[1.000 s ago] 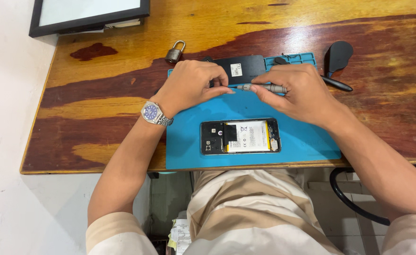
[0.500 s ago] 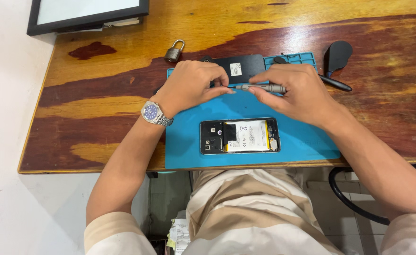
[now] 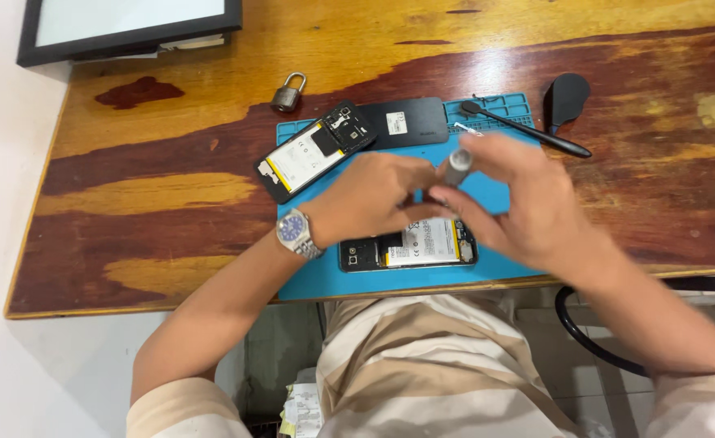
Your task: The person uses a precision screwdriver to remove and install screws on two disassembled smartphones placed on a blue anti-static mat. They alternate between the two devices, unscrewing components and placing screws into a compartmentalized tray, then reinserting screws into the phones.
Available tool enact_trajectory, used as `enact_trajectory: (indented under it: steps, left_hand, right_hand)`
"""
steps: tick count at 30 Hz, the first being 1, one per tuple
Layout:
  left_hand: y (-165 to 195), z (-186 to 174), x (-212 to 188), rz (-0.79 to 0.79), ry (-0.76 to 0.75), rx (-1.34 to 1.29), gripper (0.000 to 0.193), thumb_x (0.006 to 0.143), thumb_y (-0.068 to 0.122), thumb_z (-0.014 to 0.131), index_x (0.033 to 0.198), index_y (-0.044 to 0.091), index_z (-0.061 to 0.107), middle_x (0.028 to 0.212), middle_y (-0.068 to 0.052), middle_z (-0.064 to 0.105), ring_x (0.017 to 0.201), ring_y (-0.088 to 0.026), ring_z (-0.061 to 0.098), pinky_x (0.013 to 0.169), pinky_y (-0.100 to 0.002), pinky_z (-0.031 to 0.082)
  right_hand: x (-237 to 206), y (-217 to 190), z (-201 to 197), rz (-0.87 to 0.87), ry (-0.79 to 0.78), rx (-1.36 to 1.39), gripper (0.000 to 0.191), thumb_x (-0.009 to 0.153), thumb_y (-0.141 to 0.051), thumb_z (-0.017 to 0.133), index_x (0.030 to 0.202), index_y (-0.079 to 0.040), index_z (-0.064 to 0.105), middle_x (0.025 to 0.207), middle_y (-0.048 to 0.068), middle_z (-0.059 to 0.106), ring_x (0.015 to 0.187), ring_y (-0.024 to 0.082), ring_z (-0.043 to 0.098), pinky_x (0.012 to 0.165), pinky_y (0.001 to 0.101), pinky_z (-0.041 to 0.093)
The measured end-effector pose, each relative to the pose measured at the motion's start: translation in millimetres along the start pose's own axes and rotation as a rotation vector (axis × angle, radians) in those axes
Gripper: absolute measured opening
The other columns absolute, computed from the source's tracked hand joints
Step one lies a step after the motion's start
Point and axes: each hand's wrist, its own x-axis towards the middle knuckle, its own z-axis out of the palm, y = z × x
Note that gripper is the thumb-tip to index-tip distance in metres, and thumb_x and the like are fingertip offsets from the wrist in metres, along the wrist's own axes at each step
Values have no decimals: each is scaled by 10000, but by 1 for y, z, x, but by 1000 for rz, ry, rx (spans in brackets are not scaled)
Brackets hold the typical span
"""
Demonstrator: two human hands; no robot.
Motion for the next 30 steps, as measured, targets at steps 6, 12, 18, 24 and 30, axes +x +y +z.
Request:
enact_trajectory:
  steps: [6,12,18,24,30]
  left_hand:
    - [17,24,2,101,-90,-38,303,885,376,769,966,90,708,956,-44,635,937,-285,633,770,-432,505]
    - [17,47,-2,205,-65,-75,188,857,344,750,899,162,728,1052,31,621,1049,-215,564,880,-389,468]
    - [15,57,0,201,-94,-26,179,867,350,750,886,173,728,998,54,623,1016,-200,563,838,-372,442]
    - [-4,47,4,167,-54,-273,202,926,320,735,933,119,721,931,20,688,917,-229,602,832,-377,478]
    - [-14,46,7,-68,-41,-722,169,991,201,687,966,37,717,860,-24,731,813,-128,672,752,-292,551]
  right_hand:
    - [-51,-2,22,-4,159,202,589,926,88,754,1408,-56,447,1042,182,713,893,248,728,736,337,594]
    - [-97,4,37,134,328,267,568,953,126,676,1407,-88,410,1046,223,632,886,309,729,757,379,610]
    - [-109,8,39,146,383,203,521,1003,39,643,1356,-117,292,996,235,654,831,314,728,748,378,617]
    - [-110,9,48,253,686,298,472,1157,-78,672,1384,-164,267,1034,232,700,891,283,752,841,409,668]
    - [-106,13,53,246,838,329,496,1152,-109,723,1299,-176,254,1082,243,721,920,295,774,878,429,657]
